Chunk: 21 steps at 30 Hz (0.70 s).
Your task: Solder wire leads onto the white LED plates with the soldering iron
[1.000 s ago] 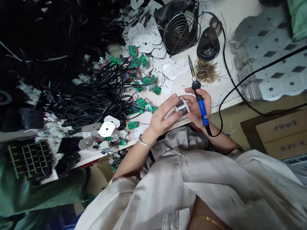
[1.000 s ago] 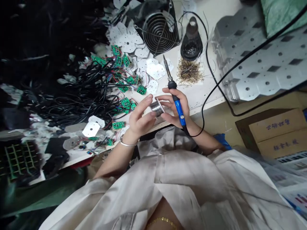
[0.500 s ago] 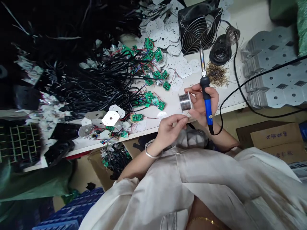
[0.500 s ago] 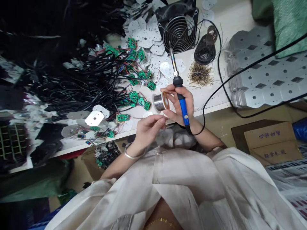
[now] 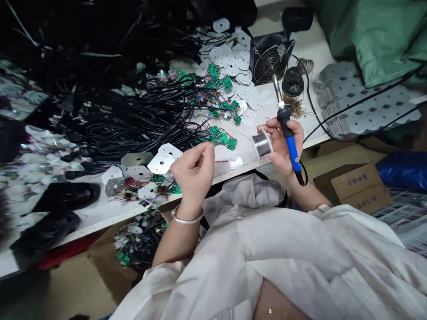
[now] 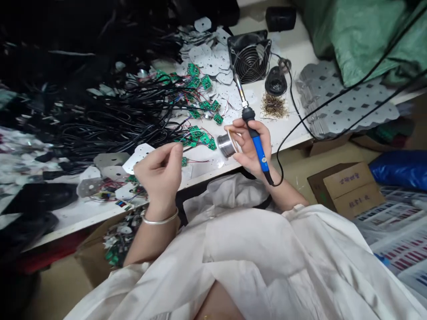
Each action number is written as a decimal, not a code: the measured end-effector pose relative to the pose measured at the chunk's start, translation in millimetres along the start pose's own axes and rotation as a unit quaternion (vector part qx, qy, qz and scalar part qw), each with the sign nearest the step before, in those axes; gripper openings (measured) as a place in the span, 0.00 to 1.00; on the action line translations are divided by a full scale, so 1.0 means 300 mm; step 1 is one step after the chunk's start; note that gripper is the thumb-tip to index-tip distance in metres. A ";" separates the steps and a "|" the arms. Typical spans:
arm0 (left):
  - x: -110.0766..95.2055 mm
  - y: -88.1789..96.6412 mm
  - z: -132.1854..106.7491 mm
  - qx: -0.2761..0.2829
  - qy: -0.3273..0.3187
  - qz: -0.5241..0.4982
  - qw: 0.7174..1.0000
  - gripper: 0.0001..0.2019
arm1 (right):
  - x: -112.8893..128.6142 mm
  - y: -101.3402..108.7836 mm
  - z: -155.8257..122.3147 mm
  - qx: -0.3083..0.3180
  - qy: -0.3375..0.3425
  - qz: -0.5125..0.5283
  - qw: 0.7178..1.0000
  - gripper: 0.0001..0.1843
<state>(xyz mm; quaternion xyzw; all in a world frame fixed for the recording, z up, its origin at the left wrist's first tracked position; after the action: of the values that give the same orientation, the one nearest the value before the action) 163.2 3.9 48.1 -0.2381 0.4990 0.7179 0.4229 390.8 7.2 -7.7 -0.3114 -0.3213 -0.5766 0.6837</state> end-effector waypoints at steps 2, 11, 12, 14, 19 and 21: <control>0.037 0.044 -0.024 -0.040 0.026 -0.003 0.999 0.08 | -0.004 -0.006 0.034 0.012 -0.006 0.007 1.000 0.42; 0.068 0.051 -0.031 0.030 -0.021 0.079 0.996 0.10 | -0.016 -0.069 0.094 0.047 -0.009 -0.050 0.998 0.43; 0.059 0.030 -0.028 0.051 -0.047 0.076 0.995 0.09 | -0.016 -0.068 0.090 0.044 -0.007 -0.054 0.998 0.43; 0.042 -0.018 -0.028 0.095 -0.101 0.072 0.988 0.10 | -0.027 -0.062 0.080 0.033 -0.017 -0.064 0.997 0.43; 0.056 -0.144 -0.026 0.204 -0.083 0.122 0.968 0.14 | -0.094 -0.005 0.058 -0.024 -0.101 -0.069 0.992 0.45; 0.072 -0.187 0.000 0.210 -0.037 0.140 0.967 0.20 | -0.120 0.035 0.061 -0.057 -0.128 -0.094 0.986 0.44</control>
<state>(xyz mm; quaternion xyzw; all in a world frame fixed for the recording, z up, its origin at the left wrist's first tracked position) 199.4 19.9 2.7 -0.0452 0.6511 0.6576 0.3763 394.9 44.3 -26.0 -0.3890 -0.4005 -0.6109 0.5613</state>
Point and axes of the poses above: each hand's wrist, its own z-axis towards the middle knuckle, its own y-axis out of the back of the hand, x = y × z, the point moved 2 cm from there along z, towards the middle knuckle, and after that the axes turned 11 degrees about x, right-handed, at the moved point
